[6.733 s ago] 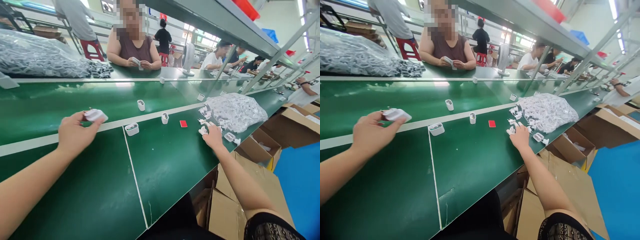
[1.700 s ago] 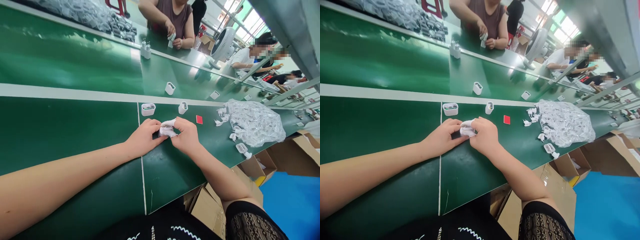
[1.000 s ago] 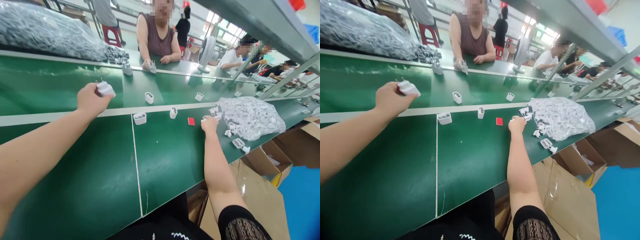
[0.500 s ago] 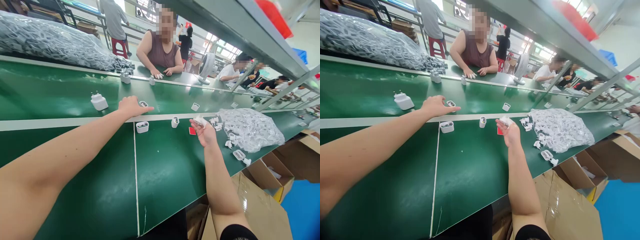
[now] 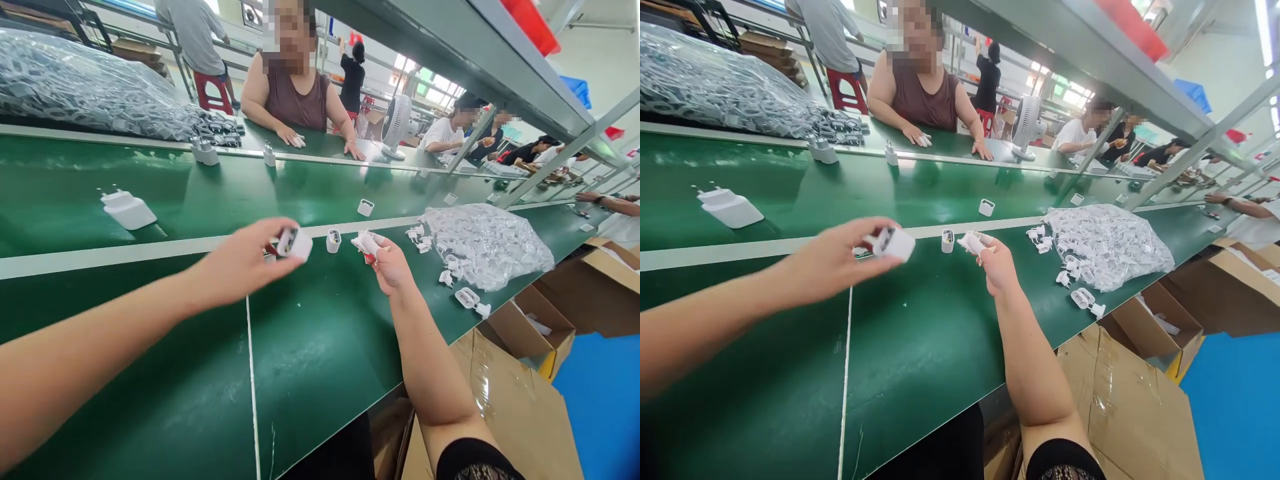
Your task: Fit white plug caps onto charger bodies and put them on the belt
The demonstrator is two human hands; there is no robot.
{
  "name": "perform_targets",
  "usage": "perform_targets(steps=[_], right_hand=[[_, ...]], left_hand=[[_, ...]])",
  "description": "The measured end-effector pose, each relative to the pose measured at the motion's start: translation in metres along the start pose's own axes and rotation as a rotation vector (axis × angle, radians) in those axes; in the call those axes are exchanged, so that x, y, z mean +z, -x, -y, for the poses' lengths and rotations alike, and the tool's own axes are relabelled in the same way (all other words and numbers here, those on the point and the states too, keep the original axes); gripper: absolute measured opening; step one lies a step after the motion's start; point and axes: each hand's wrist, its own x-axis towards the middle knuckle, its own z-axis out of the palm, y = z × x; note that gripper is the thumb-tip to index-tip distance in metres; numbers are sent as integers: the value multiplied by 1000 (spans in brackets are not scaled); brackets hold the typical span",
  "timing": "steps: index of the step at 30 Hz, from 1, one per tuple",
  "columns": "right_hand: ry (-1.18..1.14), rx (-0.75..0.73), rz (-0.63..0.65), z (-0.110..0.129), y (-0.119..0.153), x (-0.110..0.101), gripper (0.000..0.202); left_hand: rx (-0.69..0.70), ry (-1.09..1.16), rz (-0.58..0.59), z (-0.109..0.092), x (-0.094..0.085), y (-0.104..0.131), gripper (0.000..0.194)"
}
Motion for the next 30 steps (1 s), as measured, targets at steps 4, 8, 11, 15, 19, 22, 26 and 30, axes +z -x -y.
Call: perform_targets(steps=[4,8,11,15,19,22,26,30], right_hand=[[79,-50,55,3,10,8,38],[46,-30,145,4,18,17,42],[32,-70,213,2,23,26,44],[176,-204,275,-7,28,37,45],[326,-275,372,-12,35,40,35],[431,-394,430,-10,44,39,29],[669,-567,395,-9,56,43,25],[722,-637,437,-13,59,48,21]], left_hand=[[22,97,174,2,38,44,50],[10,49,204,19,63,52,54],[72,53,181,24,70,48,58],[44,125,123,25,71,47,76],[-1,195,100,27,70,48,56],[24,219,72,27,70,48,46],[18,228,56,28,71,47,47],[36,253,54,28,71,47,43]])
